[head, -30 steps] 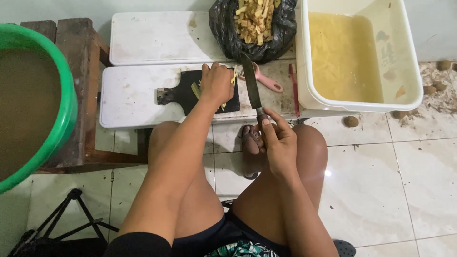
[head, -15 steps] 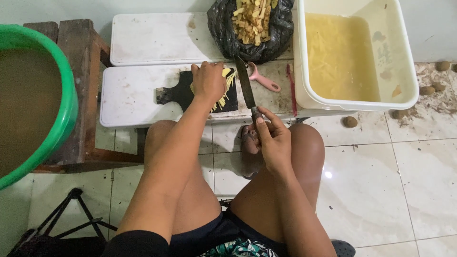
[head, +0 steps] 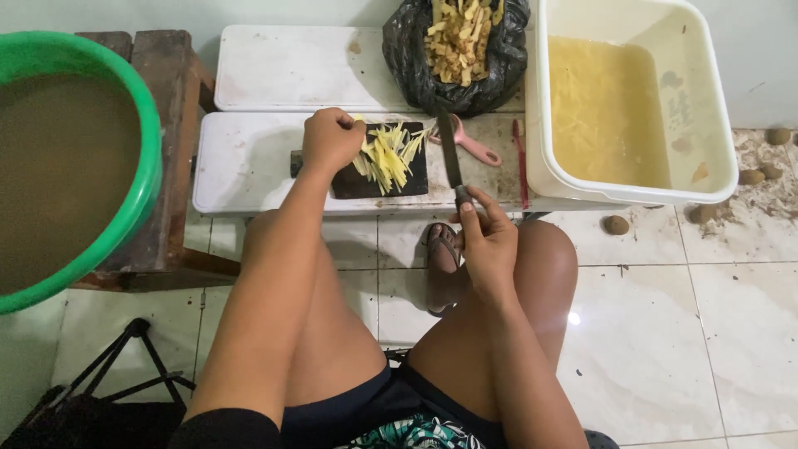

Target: A person is julienning potatoes using a knife on a small cutting board and then placing the strips into a container of water.

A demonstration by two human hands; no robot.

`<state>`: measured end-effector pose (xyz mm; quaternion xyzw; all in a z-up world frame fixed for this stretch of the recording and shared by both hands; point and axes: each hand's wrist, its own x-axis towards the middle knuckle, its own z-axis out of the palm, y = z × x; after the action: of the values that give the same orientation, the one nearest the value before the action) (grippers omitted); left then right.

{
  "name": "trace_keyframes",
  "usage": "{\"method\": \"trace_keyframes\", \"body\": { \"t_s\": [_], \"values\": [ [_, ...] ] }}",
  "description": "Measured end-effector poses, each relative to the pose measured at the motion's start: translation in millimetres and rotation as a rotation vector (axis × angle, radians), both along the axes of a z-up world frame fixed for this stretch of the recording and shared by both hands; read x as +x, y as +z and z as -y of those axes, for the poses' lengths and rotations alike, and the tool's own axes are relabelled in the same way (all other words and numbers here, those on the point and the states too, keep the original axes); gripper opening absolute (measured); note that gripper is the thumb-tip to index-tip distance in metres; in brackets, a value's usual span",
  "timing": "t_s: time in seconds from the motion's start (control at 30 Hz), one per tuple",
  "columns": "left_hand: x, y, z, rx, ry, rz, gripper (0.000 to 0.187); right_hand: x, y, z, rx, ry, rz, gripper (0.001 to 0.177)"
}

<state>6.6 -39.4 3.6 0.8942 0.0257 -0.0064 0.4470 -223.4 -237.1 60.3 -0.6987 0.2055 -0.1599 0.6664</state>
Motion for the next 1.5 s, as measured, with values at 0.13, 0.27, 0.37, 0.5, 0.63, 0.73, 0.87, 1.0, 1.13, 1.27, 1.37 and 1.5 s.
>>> {"method": "trace_keyframes", "body": {
  "t_s": [0.13,0.27,0.37,0.5,0.63,0.73,0.87,1.0,1.13,1.27,1.37,1.5],
  "values": [
    [7,-22,-31,0.067,-0.039,-0.008,0.018,12,-22,8,-0.525,-0.035,-0.062,0.031],
    [-7,-7,-44,0.137,-0.052,-0.078,0.021,21,-28,-6,-0.742,0.041,-0.119,0.034],
    [-9,-8,-46,0.145,-0.079,-0.102,0.022,24,-28,-15,-0.767,0.067,-0.181,0.035],
    [-13,-2,-45,0.146,-0.100,-0.101,0.022,20,-13,-29,-0.724,0.120,-0.248,0.035],
    [-15,-2,-44,0.151,-0.091,-0.118,0.023,17,-15,-25,-0.690,0.138,-0.304,0.036],
    [-18,9,-41,0.140,-0.105,-0.111,0.025,16,-17,-20,-0.664,0.142,-0.193,0.035],
    [-15,2,-39,0.158,-0.106,-0.108,0.025,18,-16,-16,-0.698,0.091,-0.168,0.035],
    [-13,-3,-38,0.155,-0.109,-0.108,0.023,21,-23,-13,-0.739,0.082,-0.194,0.035],
    [-17,6,-37,0.156,-0.119,-0.114,0.023,20,-15,-15,-0.695,0.108,-0.192,0.035],
    [-13,0,-39,0.160,-0.113,-0.109,0.022,19,-10,-13,-0.661,0.115,-0.175,0.034],
    [-16,5,-39,0.161,-0.113,-0.103,0.021,20,-10,-9,-0.636,0.081,-0.166,0.033],
    [-21,13,-37,0.156,-0.117,-0.116,0.024,23,-6,-8,-0.646,0.095,-0.185,0.034]
  ]
}}
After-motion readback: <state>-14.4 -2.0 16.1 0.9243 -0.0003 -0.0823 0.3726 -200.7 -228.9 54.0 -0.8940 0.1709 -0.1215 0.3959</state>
